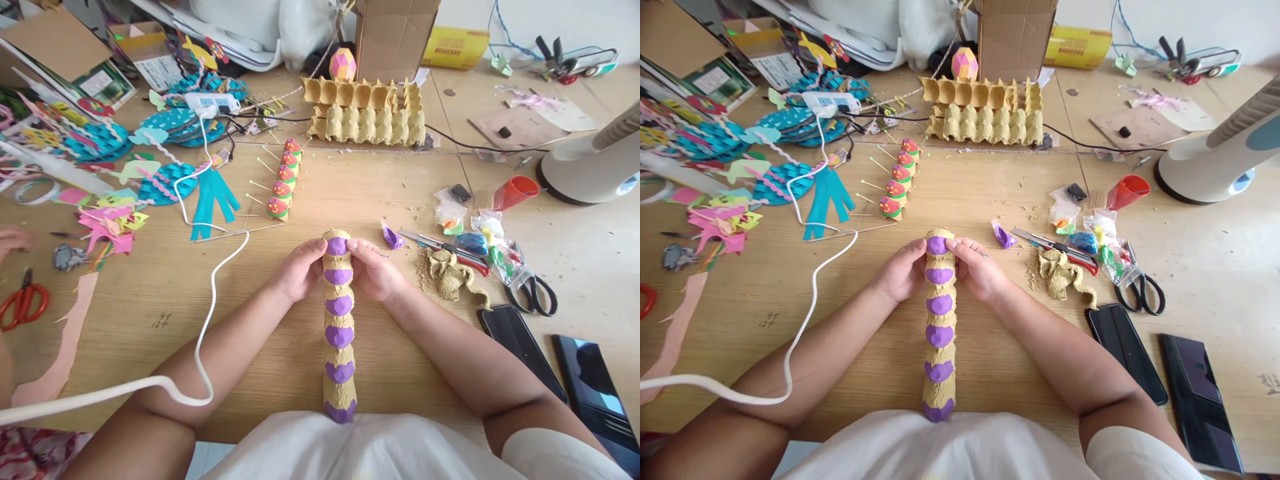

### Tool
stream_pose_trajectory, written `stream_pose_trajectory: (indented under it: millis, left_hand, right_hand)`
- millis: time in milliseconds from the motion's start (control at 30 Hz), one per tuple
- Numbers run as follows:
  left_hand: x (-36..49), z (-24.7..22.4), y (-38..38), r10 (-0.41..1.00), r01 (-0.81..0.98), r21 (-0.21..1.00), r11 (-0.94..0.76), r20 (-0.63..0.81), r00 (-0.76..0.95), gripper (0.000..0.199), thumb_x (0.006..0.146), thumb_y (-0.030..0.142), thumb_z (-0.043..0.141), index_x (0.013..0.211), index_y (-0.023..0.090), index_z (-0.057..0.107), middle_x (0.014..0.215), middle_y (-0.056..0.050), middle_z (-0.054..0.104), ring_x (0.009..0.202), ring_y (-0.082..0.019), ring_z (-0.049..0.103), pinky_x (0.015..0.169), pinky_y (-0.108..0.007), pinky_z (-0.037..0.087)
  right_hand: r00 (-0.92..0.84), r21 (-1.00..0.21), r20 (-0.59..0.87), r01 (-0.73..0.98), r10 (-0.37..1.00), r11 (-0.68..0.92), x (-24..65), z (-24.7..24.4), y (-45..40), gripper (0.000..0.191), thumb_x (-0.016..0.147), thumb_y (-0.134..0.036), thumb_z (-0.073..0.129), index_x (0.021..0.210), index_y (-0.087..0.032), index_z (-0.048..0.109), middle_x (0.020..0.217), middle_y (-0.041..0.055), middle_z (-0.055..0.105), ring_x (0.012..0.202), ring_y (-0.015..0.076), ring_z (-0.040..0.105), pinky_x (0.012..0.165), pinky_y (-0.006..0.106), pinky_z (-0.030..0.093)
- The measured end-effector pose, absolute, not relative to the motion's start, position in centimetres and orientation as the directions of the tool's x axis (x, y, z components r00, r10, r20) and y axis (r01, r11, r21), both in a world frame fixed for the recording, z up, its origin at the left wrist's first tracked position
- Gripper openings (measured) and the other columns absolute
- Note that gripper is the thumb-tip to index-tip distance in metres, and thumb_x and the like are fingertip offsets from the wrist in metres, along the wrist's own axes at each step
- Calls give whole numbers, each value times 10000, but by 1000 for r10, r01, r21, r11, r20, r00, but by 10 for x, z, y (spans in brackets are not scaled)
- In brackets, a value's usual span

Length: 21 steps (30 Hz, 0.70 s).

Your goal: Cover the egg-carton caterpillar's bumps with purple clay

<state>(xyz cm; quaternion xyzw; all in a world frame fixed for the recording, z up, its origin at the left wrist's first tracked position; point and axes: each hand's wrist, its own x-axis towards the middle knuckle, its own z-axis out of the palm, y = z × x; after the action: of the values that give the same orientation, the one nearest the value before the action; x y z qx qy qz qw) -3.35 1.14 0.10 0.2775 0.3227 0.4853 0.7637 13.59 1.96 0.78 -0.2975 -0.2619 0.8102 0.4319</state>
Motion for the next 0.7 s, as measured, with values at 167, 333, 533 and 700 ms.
stream_pose_trajectory:
  millis: [167,333,533,700]
  left_hand:
    - [-34,0,11,918,-562,735,380,-224,327,392,784,495,896,984,170,810,936,-73,779,841,-198,708,763,-300,561]
    - [-33,-1,10,922,-555,743,374,-229,313,368,814,494,867,983,173,803,949,-72,780,858,-210,712,788,-319,560]
    - [-32,2,10,926,-567,740,361,-214,311,430,845,542,825,1071,176,802,1027,-82,795,945,-231,726,856,-337,571]
    - [-33,2,10,923,-536,760,368,-226,313,380,798,501,885,992,186,799,901,-56,777,780,-185,697,714,-302,553]
  right_hand:
    - [-409,-719,-242,-533,880,-445,135,8,19,410,708,-487,928,655,-240,604,676,-13,608,648,161,550,612,298,431]
    - [-378,-734,-259,-521,889,-435,135,8,20,413,697,-492,924,653,-245,595,654,-11,587,645,168,526,591,297,397]
    - [-401,-708,-277,-530,873,-467,137,9,21,413,666,-526,957,717,-224,680,735,3,668,692,165,569,642,297,468]
    - [-412,-705,-260,-537,873,-463,138,6,23,403,695,-493,948,707,-228,645,695,-17,632,654,151,554,640,293,470]
